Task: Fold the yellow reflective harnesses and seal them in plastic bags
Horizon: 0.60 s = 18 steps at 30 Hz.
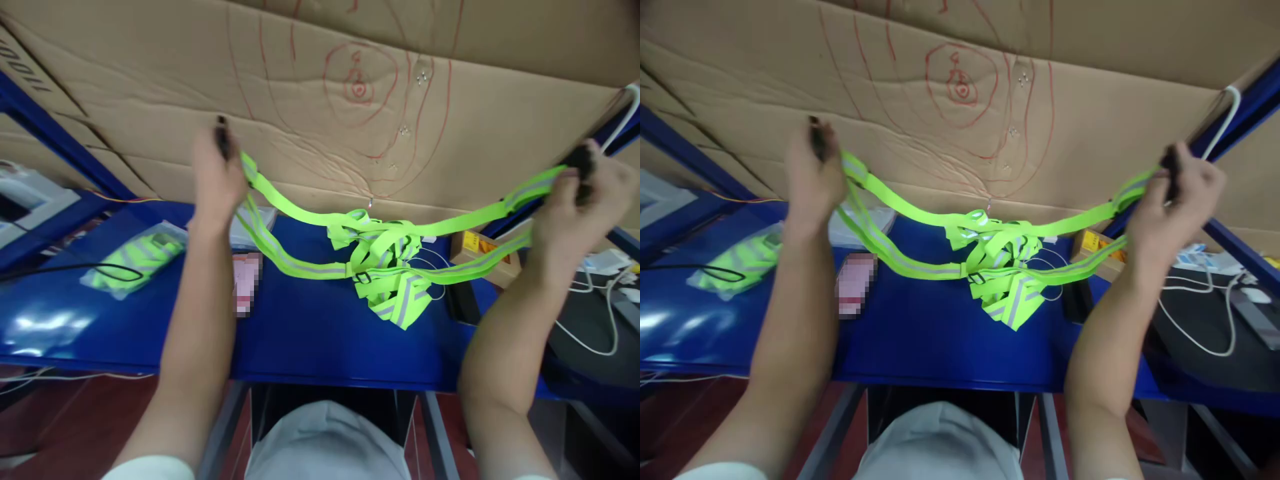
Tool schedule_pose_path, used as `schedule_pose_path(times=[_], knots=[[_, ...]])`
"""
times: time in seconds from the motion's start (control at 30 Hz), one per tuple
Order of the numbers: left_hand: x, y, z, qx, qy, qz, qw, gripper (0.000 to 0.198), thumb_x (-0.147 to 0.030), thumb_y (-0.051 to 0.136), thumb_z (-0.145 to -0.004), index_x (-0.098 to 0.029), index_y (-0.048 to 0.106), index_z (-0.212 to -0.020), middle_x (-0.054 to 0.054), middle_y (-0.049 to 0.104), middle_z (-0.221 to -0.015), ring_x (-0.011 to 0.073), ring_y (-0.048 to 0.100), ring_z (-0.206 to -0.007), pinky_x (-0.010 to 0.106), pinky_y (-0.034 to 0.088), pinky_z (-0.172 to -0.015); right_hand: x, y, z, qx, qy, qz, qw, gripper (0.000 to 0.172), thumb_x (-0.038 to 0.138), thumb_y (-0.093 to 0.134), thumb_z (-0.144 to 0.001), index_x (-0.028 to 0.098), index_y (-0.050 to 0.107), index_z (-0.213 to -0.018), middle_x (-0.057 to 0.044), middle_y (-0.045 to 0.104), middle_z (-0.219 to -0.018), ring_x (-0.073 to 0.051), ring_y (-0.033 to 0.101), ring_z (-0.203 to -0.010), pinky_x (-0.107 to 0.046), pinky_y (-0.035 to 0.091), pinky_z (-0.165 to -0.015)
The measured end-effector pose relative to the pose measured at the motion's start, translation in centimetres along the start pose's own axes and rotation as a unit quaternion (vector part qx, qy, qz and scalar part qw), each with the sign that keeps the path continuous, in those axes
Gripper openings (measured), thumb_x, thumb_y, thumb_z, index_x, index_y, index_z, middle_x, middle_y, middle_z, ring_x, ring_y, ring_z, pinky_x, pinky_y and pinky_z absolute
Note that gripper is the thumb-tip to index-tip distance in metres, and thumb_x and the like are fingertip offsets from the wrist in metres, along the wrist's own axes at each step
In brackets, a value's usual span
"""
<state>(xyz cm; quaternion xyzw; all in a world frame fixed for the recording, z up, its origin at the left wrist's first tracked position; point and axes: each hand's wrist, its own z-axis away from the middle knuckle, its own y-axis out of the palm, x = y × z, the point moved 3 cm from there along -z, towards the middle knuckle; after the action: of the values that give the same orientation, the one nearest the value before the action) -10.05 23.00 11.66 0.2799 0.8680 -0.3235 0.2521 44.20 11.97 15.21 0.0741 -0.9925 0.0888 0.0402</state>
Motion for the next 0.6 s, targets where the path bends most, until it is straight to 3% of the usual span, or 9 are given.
schedule_pose_path(times=[0.1, 0.17, 0.23, 0.33, 0.6], knots=[[-6.9, 2.7, 4.2, 0.119, 0.1, -0.029, 0.987, 0.037, -0.02, 0.044, -0.105, -0.021, 0.049, -0.142, 0.005, 0.06, -0.145, 0.0248, 0.053, -0.136, 0.046, 0.04, -0.121, 10.7, 1.5, 1.3, 0.089, -0.024, -0.05, 0.994, 0.049, 0.014, 0.055, -0.096, 0.017, 0.064, -0.145, -0.018, 0.062, -0.129, -0.027, 0.063, -0.122, -0.045, 0.051, -0.103], [-10.4, 4.6, 7.4, 0.195, 0.112, -0.09, 0.97, 0.043, -0.009, 0.045, -0.098, -0.018, 0.052, -0.139, 0.011, 0.061, -0.141, 0.0285, 0.058, -0.132, 0.043, 0.047, -0.113, 16.7, 2.8, 3.1, 0.21, -0.017, -0.056, 0.976, 0.056, 0.012, 0.053, -0.097, 0.026, 0.058, -0.151, -0.015, 0.059, -0.139, -0.024, 0.065, -0.114, -0.038, 0.057, -0.092], [-12.4, 6.2, 10.0, 0.257, 0.119, -0.153, 0.947, 0.045, -0.005, 0.044, -0.094, -0.017, 0.054, -0.136, 0.014, 0.063, -0.135, 0.0307, 0.065, -0.122, 0.041, 0.053, -0.1, 20.8, 4.1, 5.2, 0.308, -0.039, -0.05, 0.949, 0.058, 0.012, 0.05, -0.097, 0.03, 0.056, -0.152, -0.012, 0.058, -0.141, -0.025, 0.066, -0.114, -0.032, 0.059, -0.078], [-13.0, 7.6, 11.7, 0.294, 0.121, -0.19, 0.929, 0.043, -0.007, 0.046, -0.092, -0.014, 0.054, -0.134, 0.017, 0.063, -0.132, 0.0323, 0.07, -0.111, 0.041, 0.057, -0.088, 22.6, 5.6, 7.4, 0.371, -0.055, -0.031, 0.927, 0.061, 0.011, 0.047, -0.098, 0.03, 0.051, -0.156, -0.013, 0.057, -0.142, -0.029, 0.063, -0.12, -0.031, 0.061, -0.072], [-12.2, 8.2, 11.5, 0.284, 0.104, -0.187, 0.935, 0.047, -0.009, 0.046, -0.093, -0.012, 0.048, -0.14, 0.019, 0.059, -0.137, 0.0355, 0.072, -0.108, 0.045, 0.058, -0.088, 22.2, 6.7, 8.6, 0.366, -0.016, -0.037, 0.93, 0.065, 0.008, 0.044, -0.094, 0.026, 0.052, -0.156, -0.017, 0.056, -0.142, -0.033, 0.061, -0.12, -0.04, 0.065, -0.078]])
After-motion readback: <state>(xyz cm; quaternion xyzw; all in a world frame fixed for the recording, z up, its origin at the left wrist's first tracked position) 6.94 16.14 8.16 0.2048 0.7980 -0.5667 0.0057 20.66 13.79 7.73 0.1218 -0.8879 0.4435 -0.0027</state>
